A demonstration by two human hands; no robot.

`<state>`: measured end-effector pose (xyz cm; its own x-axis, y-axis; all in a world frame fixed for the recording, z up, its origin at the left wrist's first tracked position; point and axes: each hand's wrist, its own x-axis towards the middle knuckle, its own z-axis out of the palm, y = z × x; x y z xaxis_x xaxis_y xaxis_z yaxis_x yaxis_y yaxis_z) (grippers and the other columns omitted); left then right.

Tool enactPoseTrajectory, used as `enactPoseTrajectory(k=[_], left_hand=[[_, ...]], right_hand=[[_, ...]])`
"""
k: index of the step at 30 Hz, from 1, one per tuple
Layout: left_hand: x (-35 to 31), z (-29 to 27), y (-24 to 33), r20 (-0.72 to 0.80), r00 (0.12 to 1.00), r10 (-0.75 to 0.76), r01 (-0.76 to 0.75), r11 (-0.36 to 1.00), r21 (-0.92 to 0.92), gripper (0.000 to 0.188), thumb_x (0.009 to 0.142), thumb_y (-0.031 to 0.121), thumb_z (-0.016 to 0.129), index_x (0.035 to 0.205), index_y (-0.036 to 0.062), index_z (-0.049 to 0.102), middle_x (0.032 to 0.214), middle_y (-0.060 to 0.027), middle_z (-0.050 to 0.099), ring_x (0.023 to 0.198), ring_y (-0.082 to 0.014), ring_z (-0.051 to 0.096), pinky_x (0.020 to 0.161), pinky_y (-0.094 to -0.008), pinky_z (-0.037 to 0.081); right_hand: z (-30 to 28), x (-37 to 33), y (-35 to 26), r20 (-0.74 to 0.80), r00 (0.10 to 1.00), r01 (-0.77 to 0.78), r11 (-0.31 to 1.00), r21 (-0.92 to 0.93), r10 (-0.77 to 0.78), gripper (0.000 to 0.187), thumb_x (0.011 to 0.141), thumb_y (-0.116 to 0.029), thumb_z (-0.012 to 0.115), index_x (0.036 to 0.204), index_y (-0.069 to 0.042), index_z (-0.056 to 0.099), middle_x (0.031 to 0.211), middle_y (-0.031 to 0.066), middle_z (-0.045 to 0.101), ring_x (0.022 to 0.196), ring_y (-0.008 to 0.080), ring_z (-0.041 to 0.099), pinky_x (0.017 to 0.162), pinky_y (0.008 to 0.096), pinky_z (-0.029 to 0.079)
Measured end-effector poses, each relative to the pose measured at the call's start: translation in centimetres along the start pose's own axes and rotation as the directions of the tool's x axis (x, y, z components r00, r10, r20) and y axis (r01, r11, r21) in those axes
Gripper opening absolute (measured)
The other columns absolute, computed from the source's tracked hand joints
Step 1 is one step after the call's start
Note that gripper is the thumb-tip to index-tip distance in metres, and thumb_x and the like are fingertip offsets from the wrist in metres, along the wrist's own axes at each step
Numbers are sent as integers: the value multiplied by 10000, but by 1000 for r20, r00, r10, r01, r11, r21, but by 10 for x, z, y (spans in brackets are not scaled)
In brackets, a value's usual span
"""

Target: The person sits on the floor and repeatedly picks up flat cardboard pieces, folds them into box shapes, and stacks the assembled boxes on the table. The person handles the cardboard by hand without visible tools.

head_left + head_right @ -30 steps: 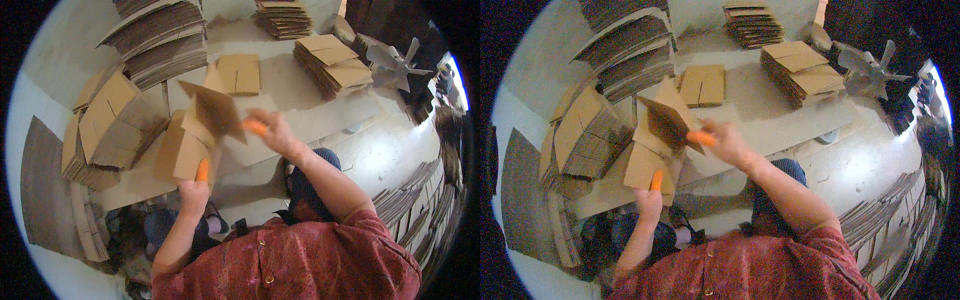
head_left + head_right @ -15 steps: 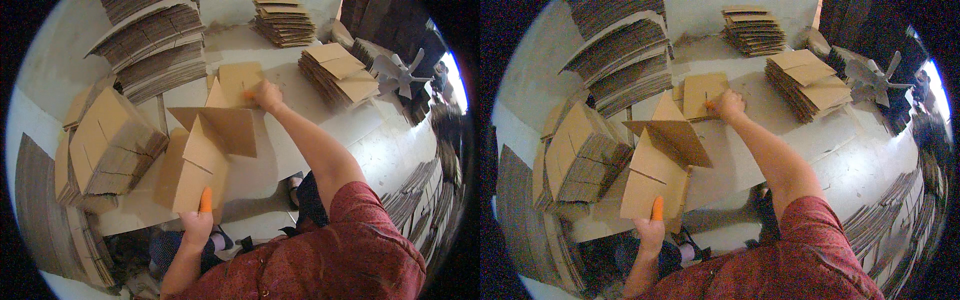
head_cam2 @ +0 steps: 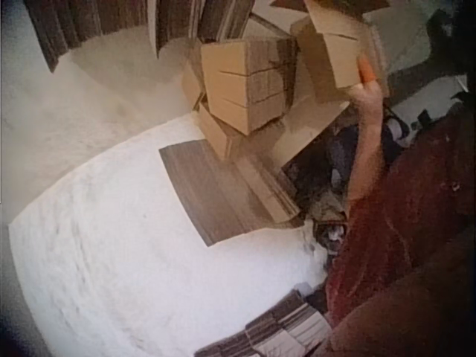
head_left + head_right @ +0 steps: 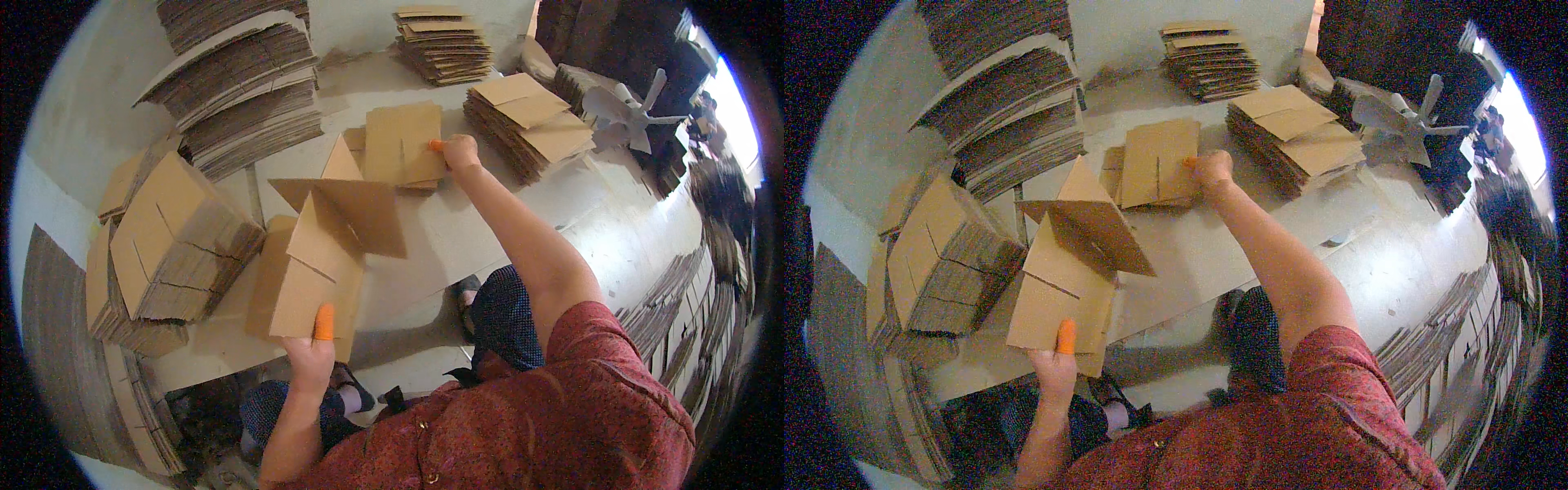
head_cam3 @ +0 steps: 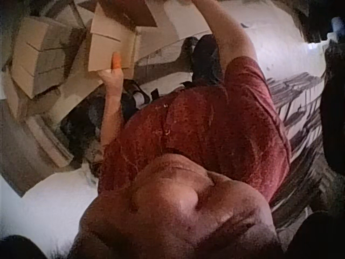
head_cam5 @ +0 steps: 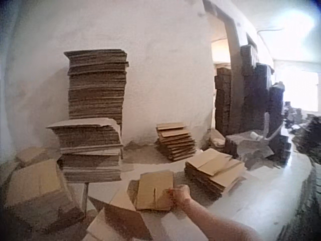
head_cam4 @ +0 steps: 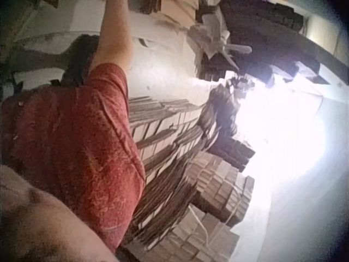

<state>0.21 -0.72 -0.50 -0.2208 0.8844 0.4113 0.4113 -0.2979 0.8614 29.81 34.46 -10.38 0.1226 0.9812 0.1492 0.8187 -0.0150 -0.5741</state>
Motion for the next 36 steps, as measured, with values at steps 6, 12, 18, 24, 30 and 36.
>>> enactPoseTrajectory(k=[6, 12, 18, 24, 30, 36], left_hand=[[-6, -2, -3, -30, 999, -38, 36, 997, -66, 270, 850, 19, 585, 1100, -62, 525, 1090, -123, 579, 991, -218, 547, 872, -328, 417], [-1, 5, -4, 28, 998, -61, 63, 997, -42, 265, 859, 24, 571, 1107, -57, 525, 1105, -120, 576, 1007, -218, 546, 886, -328, 414], [0, 8, -7, 27, 1000, 7, -6, 1000, -13, 272, 853, 26, 572, 1110, -53, 533, 1102, -132, 581, 1028, -239, 549, 893, -332, 412], [2, 12, -8, -49, 997, 64, -66, 997, -43, 278, 828, 49, 606, 1090, -37, 565, 1061, -138, 614, 994, -247, 581, 865, -336, 431], [1, 10, -13, 4, 999, 33, -33, 998, 56, 378, 827, 72, 636, 1167, -30, 507, 1143, -108, 578, 1055, -216, 546, 895, -340, 429], [2, 20, -13, -55, 991, 119, -123, 989, -84, 275, 841, 125, 616, 1065, -30, 578, 977, -152, 641, 904, -269, 616, 785, -350, 462]], right_hand=[[-73, -70, -72, -258, 959, -28, 942, 333, 119, 248, 734, -314, 674, 778, -70, 695, 745, 134, 656, 731, 289, 646, 642, 373, 494], [-90, -72, -70, -355, 934, 74, 957, 279, 31, 238, 775, -308, 645, 779, -71, 669, 768, 152, 648, 728, 346, 619, 642, 403, 481], [-96, -65, -68, -452, 891, 172, 951, 258, -38, 191, 787, -206, 642, 880, -39, 648, 762, 149, 643, 695, 259, 600, 637, 361, 471], [-150, -96, -96, -632, 766, 457, 591, 665, 119, 135, 861, -110, 579, 934, -12, 637, 804, 68, 646, 705, 147, 567, 639, 282, 460], [-181, -220, -154, -411, 912, 399, 273, 876, -12, 178, 842, -56, 607, 1014, -15, 590, 872, 19, 609, 716, 100, 546, 621, 215, 443], [-129, -277, -169, -456, 856, 517, 375, 770, -244, 189, 816, 18, 620, 996, -16, 572, 860, 40, 650, 764, 90, 580, 669, 230, 472]])
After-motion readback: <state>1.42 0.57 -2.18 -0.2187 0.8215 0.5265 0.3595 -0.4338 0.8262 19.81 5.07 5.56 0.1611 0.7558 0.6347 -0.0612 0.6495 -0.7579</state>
